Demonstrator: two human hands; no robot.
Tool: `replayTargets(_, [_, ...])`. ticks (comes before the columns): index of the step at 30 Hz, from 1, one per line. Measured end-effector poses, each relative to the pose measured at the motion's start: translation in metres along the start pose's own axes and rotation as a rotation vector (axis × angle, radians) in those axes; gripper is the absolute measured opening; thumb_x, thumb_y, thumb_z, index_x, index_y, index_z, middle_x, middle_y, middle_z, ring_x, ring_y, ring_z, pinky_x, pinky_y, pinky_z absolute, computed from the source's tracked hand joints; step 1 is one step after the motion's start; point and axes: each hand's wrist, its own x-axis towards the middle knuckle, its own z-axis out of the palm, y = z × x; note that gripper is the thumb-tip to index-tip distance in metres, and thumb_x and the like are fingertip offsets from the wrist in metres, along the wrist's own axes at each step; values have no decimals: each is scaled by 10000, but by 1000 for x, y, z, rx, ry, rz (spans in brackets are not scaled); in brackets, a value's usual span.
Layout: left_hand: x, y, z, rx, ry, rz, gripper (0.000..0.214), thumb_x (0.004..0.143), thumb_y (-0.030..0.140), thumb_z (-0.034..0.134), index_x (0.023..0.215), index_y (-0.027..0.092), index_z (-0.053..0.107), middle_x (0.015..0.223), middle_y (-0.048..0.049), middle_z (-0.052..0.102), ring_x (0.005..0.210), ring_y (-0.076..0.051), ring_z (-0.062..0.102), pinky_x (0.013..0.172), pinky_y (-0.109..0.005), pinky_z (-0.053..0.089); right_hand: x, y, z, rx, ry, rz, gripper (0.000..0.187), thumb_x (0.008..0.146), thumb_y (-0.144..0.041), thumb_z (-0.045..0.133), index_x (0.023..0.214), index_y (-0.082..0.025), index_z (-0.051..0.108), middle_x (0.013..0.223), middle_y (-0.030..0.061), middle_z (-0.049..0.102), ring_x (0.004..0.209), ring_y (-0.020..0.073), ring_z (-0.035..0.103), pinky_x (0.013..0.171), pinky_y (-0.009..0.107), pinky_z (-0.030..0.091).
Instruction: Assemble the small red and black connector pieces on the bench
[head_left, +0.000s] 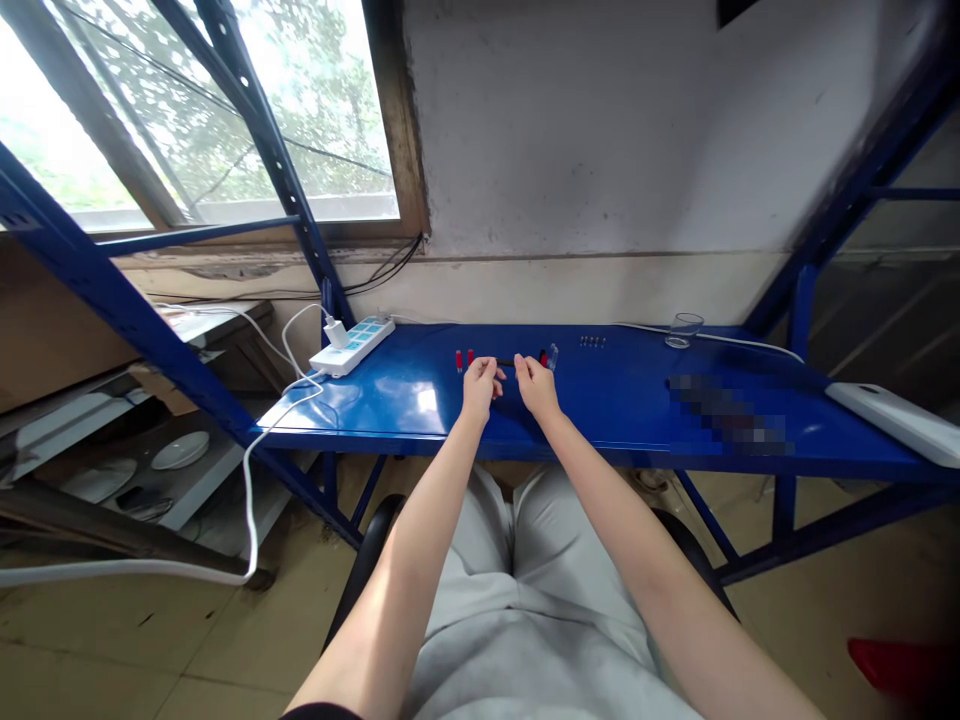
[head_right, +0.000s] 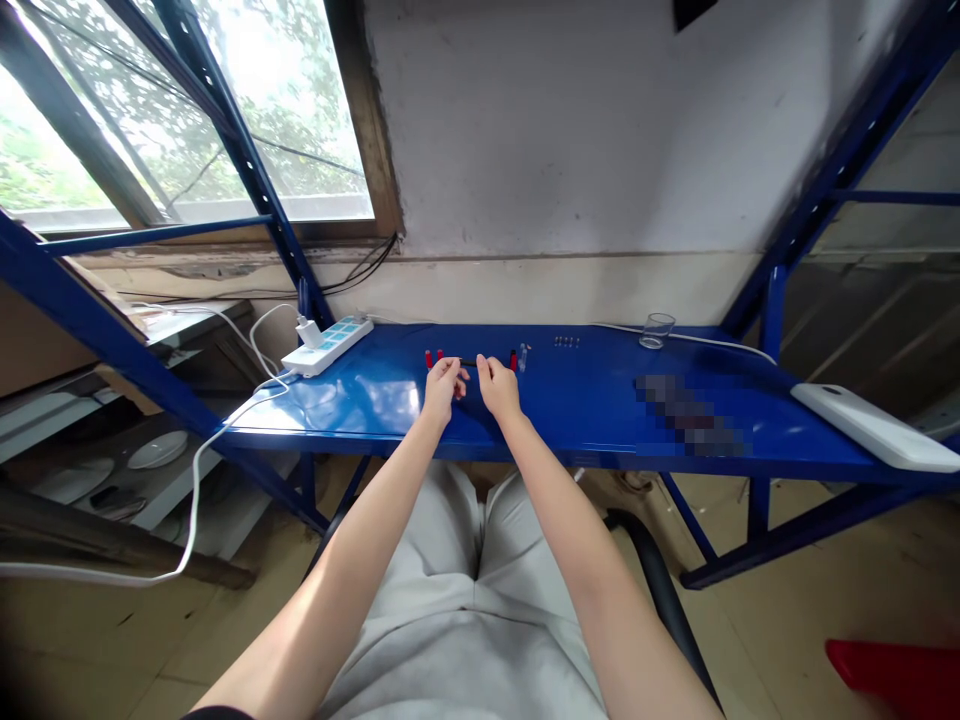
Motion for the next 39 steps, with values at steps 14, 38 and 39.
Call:
replayTargets(14, [-1, -1, -4, 17, 205, 153, 283, 801, 409, 509, 657, 174, 443, 494, 55, 456, 343, -33, 363, 368, -169, 285, -2, 1, -4, 195, 47, -37, 467, 880, -551, 250, 688, -207, 500, 607, 17, 534, 547, 122, 481, 573, 232, 392])
replayTargets(38, [1, -12, 1, 308, -242, 188, 361, 761, 443, 562, 891, 128, 683, 762, -54, 654, 398, -38, 421, 407, -204, 345, 3, 31, -32, 356, -393, 2, 387, 660, -526, 616, 749, -152, 570, 585, -27, 488, 520, 82, 393, 519, 236, 315])
replayTargets(39, [0, -12, 1, 311, -251, 186, 360, 760, 439, 564, 889, 126, 685, 778, -60, 660, 402, -39, 426, 408, -204, 348, 3, 33, -32, 355, -396, -5, 378, 659, -519, 620, 743, -155, 559, 585, -31, 480, 522, 82, 394, 519, 234, 314])
